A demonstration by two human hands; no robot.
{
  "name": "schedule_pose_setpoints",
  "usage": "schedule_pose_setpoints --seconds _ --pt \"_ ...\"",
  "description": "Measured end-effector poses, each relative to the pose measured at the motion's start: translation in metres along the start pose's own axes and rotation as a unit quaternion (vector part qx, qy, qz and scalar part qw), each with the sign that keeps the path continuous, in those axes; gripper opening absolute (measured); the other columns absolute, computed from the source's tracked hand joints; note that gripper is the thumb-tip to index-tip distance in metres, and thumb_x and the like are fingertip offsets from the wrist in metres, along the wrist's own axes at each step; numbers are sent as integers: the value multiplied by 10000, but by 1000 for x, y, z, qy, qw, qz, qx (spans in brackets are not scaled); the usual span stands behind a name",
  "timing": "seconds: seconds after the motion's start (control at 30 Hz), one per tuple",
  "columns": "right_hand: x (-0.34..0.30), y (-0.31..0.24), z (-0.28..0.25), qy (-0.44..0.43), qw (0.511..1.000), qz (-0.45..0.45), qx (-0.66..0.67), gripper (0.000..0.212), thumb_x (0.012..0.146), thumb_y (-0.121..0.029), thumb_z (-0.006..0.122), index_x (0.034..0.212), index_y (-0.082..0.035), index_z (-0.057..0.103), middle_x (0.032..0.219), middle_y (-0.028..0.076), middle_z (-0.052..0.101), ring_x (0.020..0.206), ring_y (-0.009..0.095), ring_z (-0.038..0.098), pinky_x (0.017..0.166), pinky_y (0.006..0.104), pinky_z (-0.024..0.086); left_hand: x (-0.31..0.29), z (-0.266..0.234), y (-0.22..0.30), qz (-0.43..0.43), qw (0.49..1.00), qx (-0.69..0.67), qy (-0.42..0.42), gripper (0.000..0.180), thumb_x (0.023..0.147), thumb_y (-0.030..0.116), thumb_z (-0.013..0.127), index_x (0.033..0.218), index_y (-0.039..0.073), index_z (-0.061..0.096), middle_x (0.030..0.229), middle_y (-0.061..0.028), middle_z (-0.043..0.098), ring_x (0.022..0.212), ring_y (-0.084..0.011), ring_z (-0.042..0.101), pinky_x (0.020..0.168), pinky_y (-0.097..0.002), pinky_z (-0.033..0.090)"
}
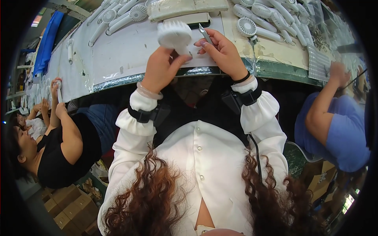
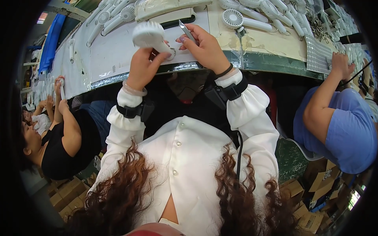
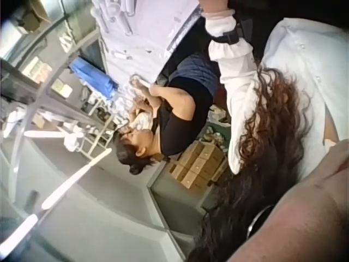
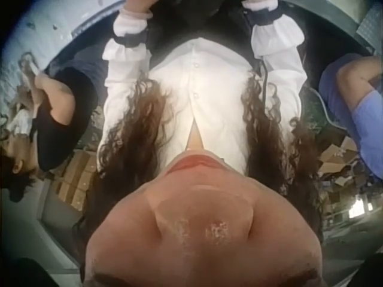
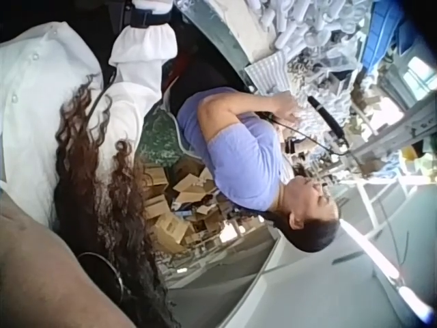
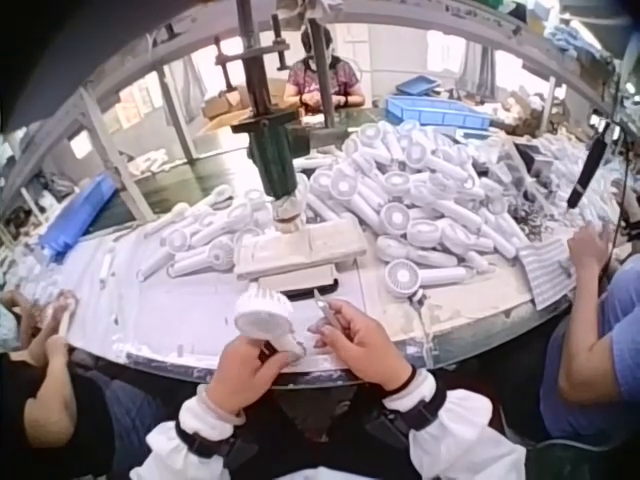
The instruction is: The person picks up a white handheld fan, uses a small blade to trim the plastic handle, and attaches a metal ring to the base. They then set the finished fan aside and repeat the process with another fan.
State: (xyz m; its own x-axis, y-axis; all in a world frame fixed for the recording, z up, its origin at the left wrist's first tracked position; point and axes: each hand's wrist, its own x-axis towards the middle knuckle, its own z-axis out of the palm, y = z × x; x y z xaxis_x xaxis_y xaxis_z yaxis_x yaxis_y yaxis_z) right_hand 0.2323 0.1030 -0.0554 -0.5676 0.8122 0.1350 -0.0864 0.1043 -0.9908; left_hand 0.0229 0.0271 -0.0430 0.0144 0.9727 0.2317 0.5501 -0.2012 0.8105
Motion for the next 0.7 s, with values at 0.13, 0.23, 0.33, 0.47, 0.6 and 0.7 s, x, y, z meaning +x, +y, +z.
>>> schedule_pose_setpoints --seconds 0.13,0.23,0.33,0.47,0.6,0.7 --pt "2 4 -1 2 1000 -7 -16 443 1013 -125 561 1411 22 435 1136 95 686 940 127 654 880 262 510 17 -7 3 -51 998 2 -47 312 899 172 736 1152 5 658 932 -84 708 776 -136 636 713 -270 515" --pt "2 6 -3 14 1000 0 -19 443 1014 -131 565 1409 21 436 1147 100 687 943 131 655 875 265 513 19 -1 4 -32 998 -3 -51 311 910 177 728 1157 4 652 924 -83 706 783 -136 646 722 -271 518" --pt "0 4 -1 10 1000 -4 -14 446 1014 -132 565 1412 20 434 1144 98 688 943 132 655 877 266 514 7 3 2 -5 1000 10 -8 336 885 224 753 1093 -16 644 826 -98 675 707 -177 633 669 -299 509" --pt "3 8 -3 6 1000 -7 -22 450 1015 -131 564 1419 17 429 1145 97 688 943 134 656 879 266 514 -1 7 4 7 1000 -17 11 375 869 260 774 1085 -13 636 789 -94 660 666 -185 618 643 -309 502" --pt "2 7 -3 3 1000 -10 -28 455 1017 -132 560 1426 14 424 1149 98 688 943 136 658 882 267 513 -4 4 4 10 1000 -18 0 399 868 276 782 1119 6 631 816 -79 660 668 -168 603 643 -305 498" --pt "1 5 -3 1 999 -12 -30 457 1018 -135 558 1429 13 421 1151 100 688 943 137 660 883 267 513 -6 3 3 14 1000 -17 -5 411 871 287 782 1137 14 628 832 -74 660 673 -163 594 642 -304 495"
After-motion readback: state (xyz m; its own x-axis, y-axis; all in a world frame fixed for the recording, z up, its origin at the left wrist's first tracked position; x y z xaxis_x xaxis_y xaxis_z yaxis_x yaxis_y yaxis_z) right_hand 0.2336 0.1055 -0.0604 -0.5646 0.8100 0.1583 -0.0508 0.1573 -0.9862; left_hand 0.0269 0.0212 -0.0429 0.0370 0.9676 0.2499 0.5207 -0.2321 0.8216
